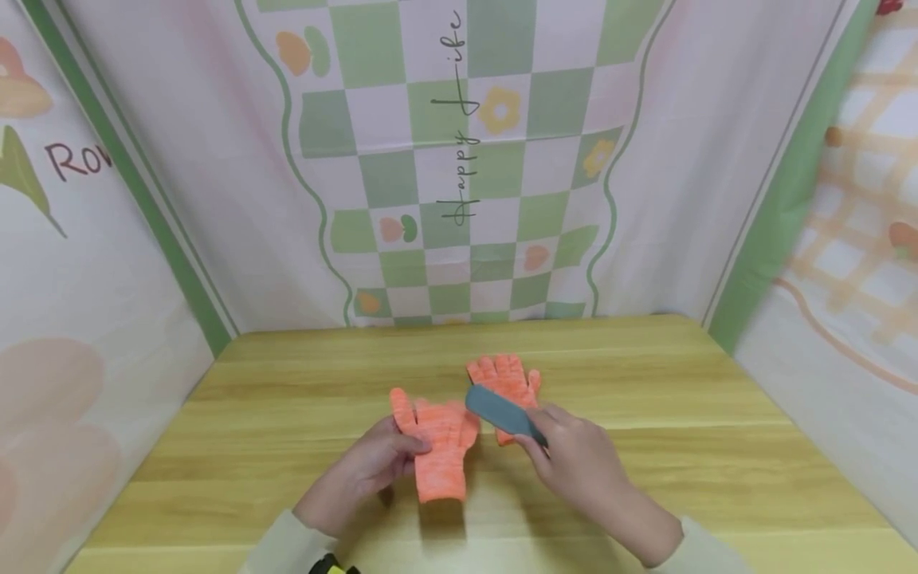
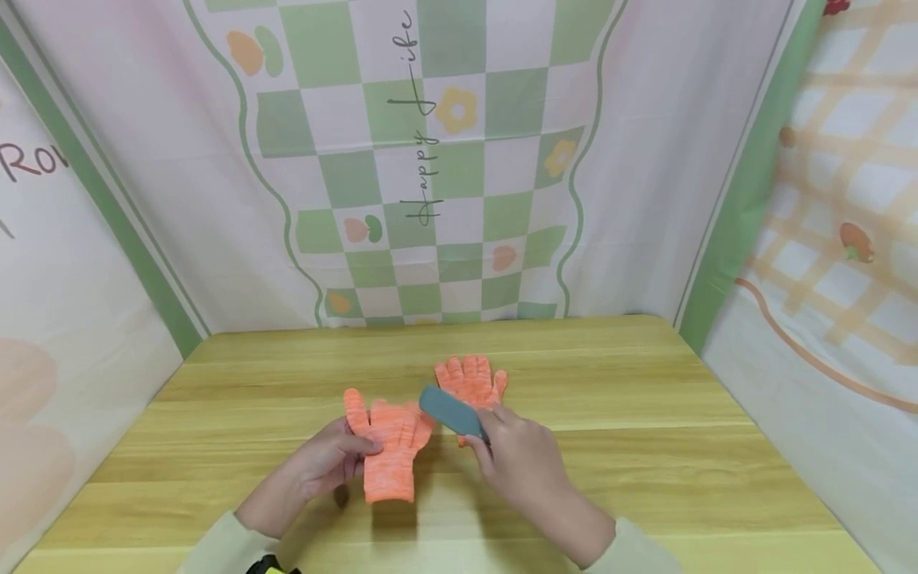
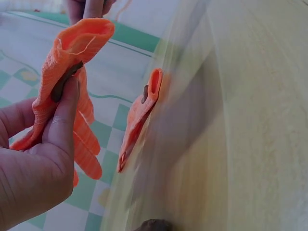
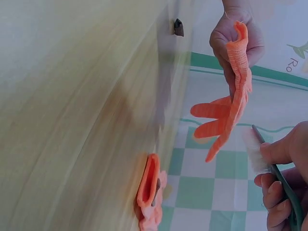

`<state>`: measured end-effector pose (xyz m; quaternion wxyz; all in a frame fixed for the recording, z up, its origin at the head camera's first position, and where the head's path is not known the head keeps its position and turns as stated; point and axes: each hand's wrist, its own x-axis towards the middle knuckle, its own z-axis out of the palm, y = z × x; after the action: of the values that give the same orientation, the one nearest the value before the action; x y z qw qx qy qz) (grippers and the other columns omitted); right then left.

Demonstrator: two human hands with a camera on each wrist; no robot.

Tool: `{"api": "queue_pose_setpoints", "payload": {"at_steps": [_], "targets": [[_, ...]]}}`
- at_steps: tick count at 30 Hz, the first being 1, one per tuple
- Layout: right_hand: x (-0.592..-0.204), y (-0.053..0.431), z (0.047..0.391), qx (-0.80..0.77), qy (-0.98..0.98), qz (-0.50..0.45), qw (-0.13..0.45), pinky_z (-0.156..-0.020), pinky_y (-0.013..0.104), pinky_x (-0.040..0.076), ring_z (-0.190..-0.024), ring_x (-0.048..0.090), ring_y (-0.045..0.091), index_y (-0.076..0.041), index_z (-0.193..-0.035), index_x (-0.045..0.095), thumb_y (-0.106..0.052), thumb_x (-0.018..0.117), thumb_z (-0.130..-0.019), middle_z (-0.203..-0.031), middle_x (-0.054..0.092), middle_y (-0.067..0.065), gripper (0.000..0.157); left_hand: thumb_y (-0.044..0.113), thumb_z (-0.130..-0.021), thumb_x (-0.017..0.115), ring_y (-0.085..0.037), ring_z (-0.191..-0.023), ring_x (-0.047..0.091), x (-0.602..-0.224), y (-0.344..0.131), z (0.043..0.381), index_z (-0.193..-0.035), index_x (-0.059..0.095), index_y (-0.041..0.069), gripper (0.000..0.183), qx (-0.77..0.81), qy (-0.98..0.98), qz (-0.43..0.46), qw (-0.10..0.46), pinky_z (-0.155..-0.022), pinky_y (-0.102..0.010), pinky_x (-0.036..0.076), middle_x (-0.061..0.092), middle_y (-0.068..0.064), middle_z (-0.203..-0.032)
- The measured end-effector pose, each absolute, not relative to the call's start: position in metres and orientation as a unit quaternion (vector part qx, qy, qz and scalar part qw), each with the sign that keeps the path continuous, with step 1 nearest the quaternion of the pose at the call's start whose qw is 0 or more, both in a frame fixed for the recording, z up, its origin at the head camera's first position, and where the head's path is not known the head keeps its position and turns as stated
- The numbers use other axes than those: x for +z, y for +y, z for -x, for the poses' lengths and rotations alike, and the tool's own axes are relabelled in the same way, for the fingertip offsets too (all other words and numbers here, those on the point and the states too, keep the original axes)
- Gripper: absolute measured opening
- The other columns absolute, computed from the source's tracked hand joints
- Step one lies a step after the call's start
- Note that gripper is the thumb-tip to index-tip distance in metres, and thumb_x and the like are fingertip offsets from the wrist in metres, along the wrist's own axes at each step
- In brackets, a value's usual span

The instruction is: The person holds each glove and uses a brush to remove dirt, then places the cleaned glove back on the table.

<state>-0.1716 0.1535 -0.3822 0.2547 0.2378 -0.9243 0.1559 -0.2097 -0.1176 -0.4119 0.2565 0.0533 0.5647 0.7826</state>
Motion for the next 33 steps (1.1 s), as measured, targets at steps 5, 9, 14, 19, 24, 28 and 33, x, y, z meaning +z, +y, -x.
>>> {"api": "queue_pose_setpoints", "payload": {"at_steps": [5,9,14,19,24,28,33], "targets": [[-0.383,0.158,0.17,0.175,-0.929,-0.222,0.237,-0.048,0.019,0.041,-0.056,0.047,0.005,-0.002,-0.1,0.072,-0.022,0.078,-0.084,-0.078,0.061,-0.002,0.026,-0.011,-0.087,0.055,-0.022,-0.096,0.065,-0.411,-0.12,0.211,-0.139,0.034,-0.008,0.057,0.79,0.561,-0.045,0.244,-0.085,-0.036,0.054,0.066,-0.013,-0.106],[-0.383,0.158,0.169,0.198,-0.932,-0.211,0.217,-0.047,0.019,0.039,-0.058,0.046,0.005,0.0,-0.103,0.072,-0.022,0.078,-0.084,-0.079,0.063,-0.001,0.03,-0.011,-0.087,0.055,-0.022,-0.095,0.065,-0.412,-0.119,0.211,-0.138,0.035,-0.009,0.055,0.792,0.558,-0.045,0.243,-0.085,-0.036,0.054,0.067,-0.013,-0.105],[-0.381,0.153,0.167,0.27,-0.928,-0.193,0.167,-0.05,0.02,0.04,-0.061,0.047,0.006,-0.003,-0.101,0.071,-0.024,0.074,-0.088,-0.08,0.062,-0.004,0.025,-0.01,-0.087,0.056,-0.02,-0.092,0.065,-0.414,-0.117,0.211,-0.134,0.037,-0.01,0.051,0.791,0.561,-0.044,0.24,-0.082,-0.033,0.055,0.066,-0.012,-0.102],[-0.381,0.142,0.167,0.372,-0.909,-0.166,0.09,-0.051,0.023,0.044,-0.063,0.05,0.007,-0.008,-0.101,0.068,-0.026,0.072,-0.089,-0.081,0.062,-0.006,0.022,-0.009,-0.087,0.055,-0.019,-0.091,0.064,-0.417,-0.113,0.21,-0.132,0.041,-0.007,0.047,0.792,0.556,-0.047,0.247,-0.08,-0.032,0.055,0.067,-0.01,-0.1],[-0.382,0.131,0.168,0.449,-0.881,-0.146,0.034,-0.044,0.022,0.038,-0.053,0.045,0.008,-0.005,-0.101,0.066,-0.019,0.073,-0.088,-0.071,0.056,-0.002,0.021,-0.01,-0.087,0.053,-0.019,-0.092,0.064,-0.417,-0.107,0.208,-0.127,0.046,-0.006,0.042,0.798,0.546,-0.06,0.249,-0.082,-0.033,0.054,0.068,-0.01,-0.098],[-0.381,0.125,0.171,0.509,-0.852,-0.125,-0.009,-0.042,0.02,0.034,-0.052,0.043,0.01,-0.002,-0.102,0.062,-0.014,0.07,-0.09,-0.073,0.057,0.003,0.018,-0.01,-0.086,0.053,-0.02,-0.093,0.065,-0.416,-0.103,0.206,-0.126,0.045,-0.008,0.041,0.797,0.547,-0.07,0.247,-0.081,-0.033,0.054,0.067,-0.011,-0.1],[-0.382,0.115,0.174,0.567,-0.815,-0.117,-0.023,-0.046,0.026,0.048,-0.061,0.058,0.023,0.002,-0.108,0.059,-0.006,0.066,-0.092,-0.084,0.062,0.008,0.019,-0.011,-0.087,0.053,-0.023,-0.097,0.065,-0.413,-0.097,0.201,-0.132,0.04,-0.013,0.047,0.792,0.555,-0.073,0.243,-0.082,-0.034,0.055,0.066,-0.016,-0.108]]}}
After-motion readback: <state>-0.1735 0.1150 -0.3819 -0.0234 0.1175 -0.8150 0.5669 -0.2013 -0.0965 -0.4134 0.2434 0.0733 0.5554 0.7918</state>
